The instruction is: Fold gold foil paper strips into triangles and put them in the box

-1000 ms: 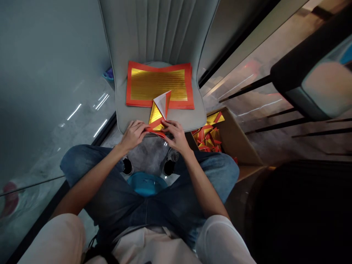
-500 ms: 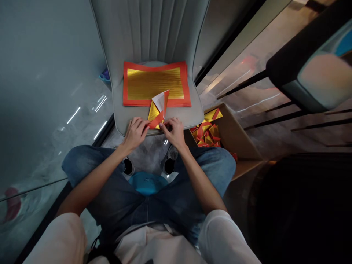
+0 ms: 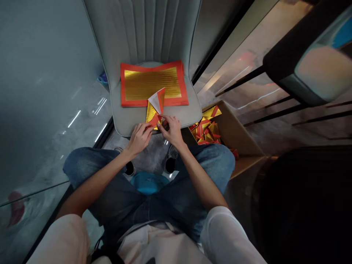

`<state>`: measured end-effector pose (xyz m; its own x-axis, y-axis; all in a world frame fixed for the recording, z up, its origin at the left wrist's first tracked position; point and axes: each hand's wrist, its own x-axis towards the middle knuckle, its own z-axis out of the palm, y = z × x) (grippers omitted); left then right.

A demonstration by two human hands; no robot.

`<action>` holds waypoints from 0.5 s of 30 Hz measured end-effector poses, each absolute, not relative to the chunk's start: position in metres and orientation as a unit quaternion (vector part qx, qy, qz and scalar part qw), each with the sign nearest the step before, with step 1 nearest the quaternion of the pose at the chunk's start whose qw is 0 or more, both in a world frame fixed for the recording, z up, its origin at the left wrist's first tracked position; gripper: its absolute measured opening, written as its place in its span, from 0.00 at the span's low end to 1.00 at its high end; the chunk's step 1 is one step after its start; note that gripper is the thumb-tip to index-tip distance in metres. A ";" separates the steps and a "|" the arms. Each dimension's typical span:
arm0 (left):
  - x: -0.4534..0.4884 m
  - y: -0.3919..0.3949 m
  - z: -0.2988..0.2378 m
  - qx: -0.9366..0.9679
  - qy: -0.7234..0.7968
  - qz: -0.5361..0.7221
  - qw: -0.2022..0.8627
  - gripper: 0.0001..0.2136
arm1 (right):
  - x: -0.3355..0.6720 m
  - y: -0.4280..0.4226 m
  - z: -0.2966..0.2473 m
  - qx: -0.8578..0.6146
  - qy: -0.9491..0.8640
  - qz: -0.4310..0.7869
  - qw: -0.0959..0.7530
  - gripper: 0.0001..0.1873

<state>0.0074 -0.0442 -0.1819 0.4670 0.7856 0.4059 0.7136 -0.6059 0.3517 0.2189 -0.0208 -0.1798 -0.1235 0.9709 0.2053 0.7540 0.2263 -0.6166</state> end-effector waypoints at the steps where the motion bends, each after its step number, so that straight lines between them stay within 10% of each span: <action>1: 0.007 -0.044 -0.181 0.854 0.441 0.268 0.067 0.13 | 0.219 -0.021 -0.180 -0.595 -0.730 0.180 0.286 0.22; 15: 0.014 -0.035 -0.171 0.855 0.452 0.236 0.094 0.13 | 0.215 -0.020 -0.187 -0.598 -0.746 0.126 0.266 0.24</action>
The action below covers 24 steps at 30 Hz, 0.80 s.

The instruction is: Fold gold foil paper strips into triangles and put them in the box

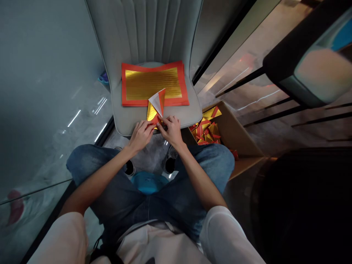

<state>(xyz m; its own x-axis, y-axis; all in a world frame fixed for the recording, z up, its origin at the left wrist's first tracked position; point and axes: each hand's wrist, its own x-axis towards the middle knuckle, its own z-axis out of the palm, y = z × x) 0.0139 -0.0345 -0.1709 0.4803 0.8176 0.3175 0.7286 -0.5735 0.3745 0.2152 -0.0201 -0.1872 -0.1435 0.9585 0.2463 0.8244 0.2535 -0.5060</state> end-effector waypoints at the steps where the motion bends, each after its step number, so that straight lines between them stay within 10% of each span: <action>1: 0.015 -0.033 -0.171 0.856 0.451 0.233 0.098 0.14 | 0.215 -0.020 -0.188 -0.598 -0.745 0.123 0.268 0.24; 24: 0.026 -0.017 -0.165 0.864 0.445 0.190 0.142 0.16 | 0.219 -0.022 -0.186 -0.582 -0.737 0.122 0.320 0.18</action>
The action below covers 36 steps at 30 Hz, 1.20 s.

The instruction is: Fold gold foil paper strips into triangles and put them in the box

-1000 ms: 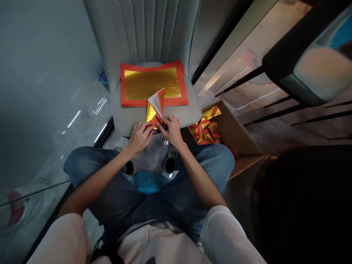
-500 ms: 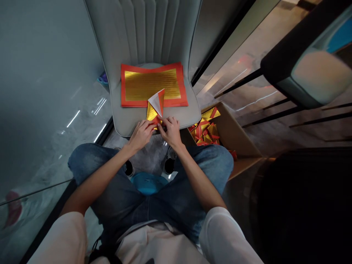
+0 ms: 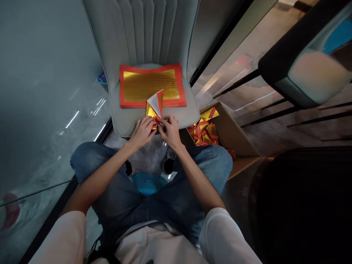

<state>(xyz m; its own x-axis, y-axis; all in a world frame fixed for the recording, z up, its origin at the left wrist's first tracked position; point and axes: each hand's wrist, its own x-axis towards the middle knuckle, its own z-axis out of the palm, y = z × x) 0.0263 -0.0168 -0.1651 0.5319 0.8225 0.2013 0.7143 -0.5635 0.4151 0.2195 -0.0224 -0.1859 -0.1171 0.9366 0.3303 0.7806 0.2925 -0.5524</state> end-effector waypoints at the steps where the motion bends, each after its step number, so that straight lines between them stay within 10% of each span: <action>1: 0.026 -0.016 -0.164 0.864 0.446 0.185 0.144 0.16 | 0.222 -0.020 -0.185 -0.580 -0.733 0.125 0.333 0.19; 8: 0.025 -0.014 -0.160 0.875 0.425 0.177 0.151 0.16 | 0.237 -0.004 -0.185 -0.540 -0.746 0.184 0.342 0.33; 36: 0.019 -0.003 -0.167 0.907 0.380 0.142 0.114 0.21 | 0.247 0.002 -0.185 -0.505 -0.800 0.178 0.272 0.30</action>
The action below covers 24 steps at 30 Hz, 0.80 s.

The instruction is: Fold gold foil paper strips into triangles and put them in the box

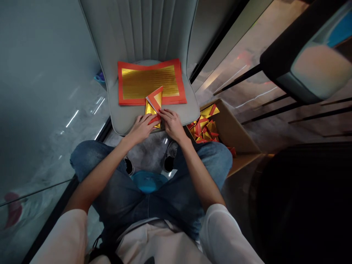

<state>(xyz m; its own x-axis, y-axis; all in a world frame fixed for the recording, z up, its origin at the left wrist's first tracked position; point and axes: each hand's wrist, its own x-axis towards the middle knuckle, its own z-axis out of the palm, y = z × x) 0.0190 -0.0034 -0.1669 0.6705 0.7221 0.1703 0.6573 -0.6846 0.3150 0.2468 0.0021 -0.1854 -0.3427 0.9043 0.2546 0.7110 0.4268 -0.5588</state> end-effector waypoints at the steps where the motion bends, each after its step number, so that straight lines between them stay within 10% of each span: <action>1: 0.019 -0.003 -0.167 0.907 0.378 0.142 0.115 0.21 | 0.246 0.002 -0.185 -0.507 -0.800 0.177 0.269 0.30; 24: -0.015 -0.015 -0.160 0.866 0.431 0.230 0.108 0.13 | 0.250 -0.020 -0.188 -0.467 -0.821 0.189 0.269 0.28</action>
<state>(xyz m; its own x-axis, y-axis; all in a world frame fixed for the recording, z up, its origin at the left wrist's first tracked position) -0.0146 -0.0151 -0.1604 0.5222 0.7961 0.3058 0.6968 -0.6050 0.3853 0.2500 -0.0200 -0.1876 -0.4189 0.8683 0.2657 0.6653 0.4926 -0.5610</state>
